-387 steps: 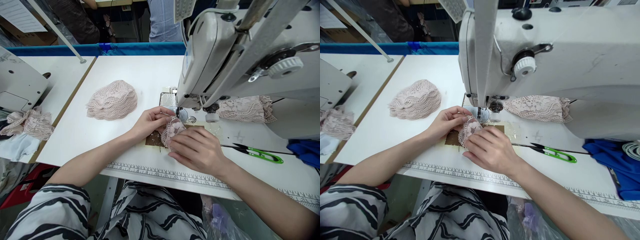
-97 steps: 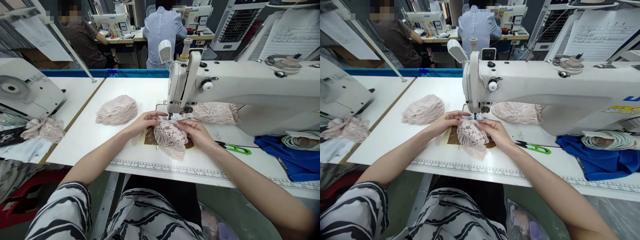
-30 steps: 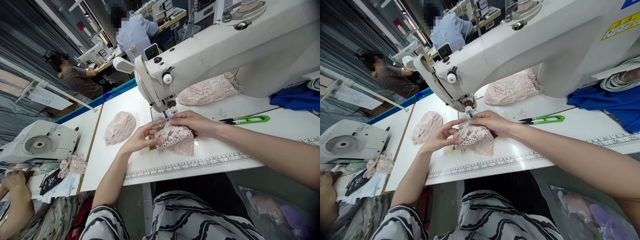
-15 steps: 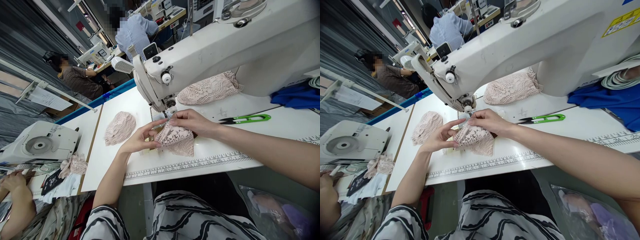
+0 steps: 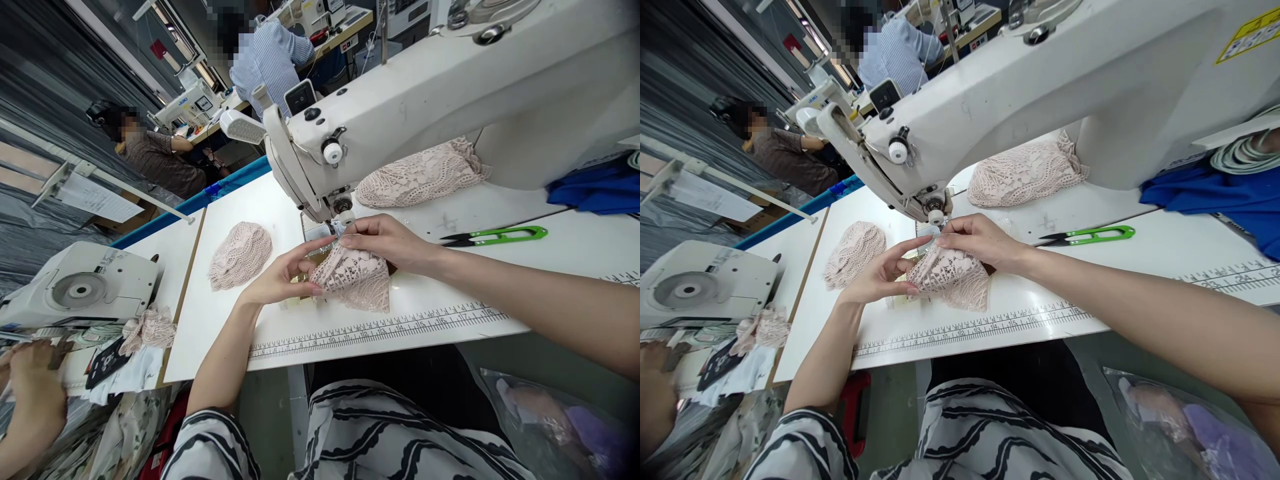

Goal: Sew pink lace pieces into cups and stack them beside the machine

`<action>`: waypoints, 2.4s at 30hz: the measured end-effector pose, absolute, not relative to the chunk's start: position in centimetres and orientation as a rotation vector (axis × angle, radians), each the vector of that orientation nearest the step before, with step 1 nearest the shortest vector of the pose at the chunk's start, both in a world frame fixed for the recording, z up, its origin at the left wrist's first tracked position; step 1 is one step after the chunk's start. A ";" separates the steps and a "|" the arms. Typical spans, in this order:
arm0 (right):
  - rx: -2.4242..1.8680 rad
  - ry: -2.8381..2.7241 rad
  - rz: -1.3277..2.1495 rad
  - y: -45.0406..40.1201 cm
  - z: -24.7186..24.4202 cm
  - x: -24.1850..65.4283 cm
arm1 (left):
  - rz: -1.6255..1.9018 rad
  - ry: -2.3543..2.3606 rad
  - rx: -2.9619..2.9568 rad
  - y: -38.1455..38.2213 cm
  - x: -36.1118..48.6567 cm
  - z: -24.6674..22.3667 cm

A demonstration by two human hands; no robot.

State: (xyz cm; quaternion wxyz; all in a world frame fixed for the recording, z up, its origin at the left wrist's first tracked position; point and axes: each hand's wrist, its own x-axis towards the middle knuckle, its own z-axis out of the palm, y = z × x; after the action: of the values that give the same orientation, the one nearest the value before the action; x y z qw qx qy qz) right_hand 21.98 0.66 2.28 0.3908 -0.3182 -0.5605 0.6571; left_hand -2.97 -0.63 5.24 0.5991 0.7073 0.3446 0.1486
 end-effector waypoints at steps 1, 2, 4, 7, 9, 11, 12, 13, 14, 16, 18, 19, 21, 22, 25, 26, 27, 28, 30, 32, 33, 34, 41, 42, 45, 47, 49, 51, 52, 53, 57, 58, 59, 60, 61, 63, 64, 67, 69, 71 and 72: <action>-0.811 -1.422 1.673 0.6 2.3 22.0 | 0.342 0.795 1.640 -0.6 -3.0 5.2; -0.814 -1.421 1.675 0.6 2.4 22.0 | 0.340 0.792 1.638 -0.6 -3.0 5.2; -0.819 -1.421 1.679 0.6 2.3 22.0 | 0.334 0.790 1.636 -0.5 -3.1 5.2; -0.823 -1.447 1.684 0.7 2.2 22.1 | 0.319 0.791 1.633 -0.5 -3.0 5.0; -0.815 -1.489 1.701 0.7 2.1 22.1 | 0.285 0.791 1.619 -0.5 -2.8 4.9; -0.799 -1.536 1.714 0.7 2.0 22.2 | 0.256 0.786 1.594 -0.6 -2.5 4.9; -0.797 -1.550 1.718 0.7 2.1 22.2 | 0.250 0.789 1.582 -0.6 -2.4 4.9; -0.802 -1.556 1.718 0.6 2.1 22.2 | 0.247 0.798 1.572 -0.6 -2.3 5.0; -0.810 -1.552 1.716 0.6 2.2 22.2 | 0.248 0.813 1.565 -0.7 -2.3 5.0; -0.836 -1.535 1.707 0.5 2.3 22.1 | 0.235 0.855 1.553 -0.7 -2.1 5.2; -0.855 -1.530 1.698 0.4 2.5 22.1 | 0.220 0.868 1.534 -0.8 -1.8 5.1; -0.861 -1.537 1.693 0.4 2.5 22.1 | 0.231 0.861 1.521 -0.8 -1.6 4.9; -0.858 -1.561 1.678 0.3 2.6 22.0 | 0.310 0.835 1.492 -1.0 -1.1 4.5; -0.850 -1.573 1.669 0.3 2.6 22.0 | 0.372 0.831 1.472 -1.2 -0.8 4.2; -0.847 -1.601 1.642 0.2 2.5 21.9 | 0.547 0.899 1.399 -1.6 0.0 3.5; -0.854 -1.614 1.636 0.2 2.5 21.8 | 0.584 0.929 1.378 -1.7 0.2 3.3; -0.862 -1.631 1.633 0.2 2.4 21.8 | 0.610 0.951 1.367 -1.8 0.3 3.3; -0.869 -1.646 1.632 0.2 2.4 21.8 | 0.634 0.964 1.368 -1.9 0.3 3.3; -0.873 -1.662 1.650 0.3 2.3 21.9 | 0.684 0.976 1.394 -1.8 0.3 3.3; -0.859 -1.685 1.692 0.4 2.2 22.0 | 0.723 1.001 1.432 -1.7 0.1 3.3; -0.846 -1.707 1.712 0.4 2.2 22.1 | 0.735 1.017 1.444 -1.7 0.0 3.3; -0.828 -1.735 1.727 0.4 2.2 22.2 | 0.742 1.033 1.450 -1.7 -0.1 3.2; -0.826 -1.800 1.735 0.6 2.4 22.4 | 0.804 1.078 1.431 -1.8 -0.2 3.1; -0.828 -1.801 1.737 0.6 2.4 22.3 | 0.808 1.082 1.433 -1.8 -0.2 3.0; -0.833 -1.797 1.743 0.6 2.4 22.3 | 0.807 1.100 1.422 -1.8 -0.3 2.9; -0.839 -1.790 1.747 0.6 2.4 22.2 | 0.805 1.111 1.412 -1.8 -0.3 2.8; -0.839 -1.780 1.754 0.6 2.4 22.2 | 0.806 1.114 1.408 -1.8 -0.3 2.8; -0.838 -1.767 1.764 0.6 2.5 22.2 | 0.808 1.106 1.405 -1.8 -0.3 2.8; -0.842 -1.759 1.768 0.6 2.5 22.2 | 0.808 1.098 1.402 -1.8 -0.2 2.9; -0.847 -1.751 1.773 0.6 2.5 22.2 | 0.807 1.090 1.397 -1.8 -0.2 2.9; -0.878 -1.715 1.787 0.6 2.7 22.2 | 0.804 1.082 1.387 -1.8 -0.1 3.0; -0.881 -1.706 1.793 0.6 2.7 22.2 | 0.803 1.084 1.388 -1.8 -0.1 3.1; -0.883 -1.696 1.799 0.5 2.7 22.2 | 0.804 1.085 1.389 -1.8 -0.1 3.1; -0.885 -1.687 1.805 0.5 2.8 22.2 | 0.802 1.087 1.390 -1.9 -0.1 3.1; -0.886 -1.677 1.814 0.5 2.8 22.2 | 0.800 1.089 1.390 -1.9 -0.1 3.1; -0.890 -1.659 1.825 0.5 2.8 22.1 | 0.799 1.088 1.391 -1.9 -0.1 3.1; -0.892 -1.653 1.827 0.5 2.8 22.1 | 0.800 1.086 1.392 -1.9 -0.1 3.1; -0.889 -1.644 1.836 0.6 2.7 22.1 | 0.806 1.074 1.389 -1.8 -0.2 3.0; -0.889 -1.640 1.838 0.6 2.6 22.1 | 0.809 1.072 1.386 -1.8 -0.2 3.0; -0.892 -1.643 1.831 0.6 2.5 22.2 | 0.810 1.077 1.385 -1.8 -0.2 2.9; -0.893 -1.648 1.827 0.6 2.5 22.2 | 0.808 1.081 1.386 -1.8 -0.2 2.9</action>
State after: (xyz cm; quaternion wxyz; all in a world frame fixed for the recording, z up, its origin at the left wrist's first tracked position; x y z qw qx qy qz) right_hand 22.17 0.62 2.52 0.2588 -0.3295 -0.6082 0.6742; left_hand -0.19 -1.83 2.92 0.5676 0.5897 0.4601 0.3440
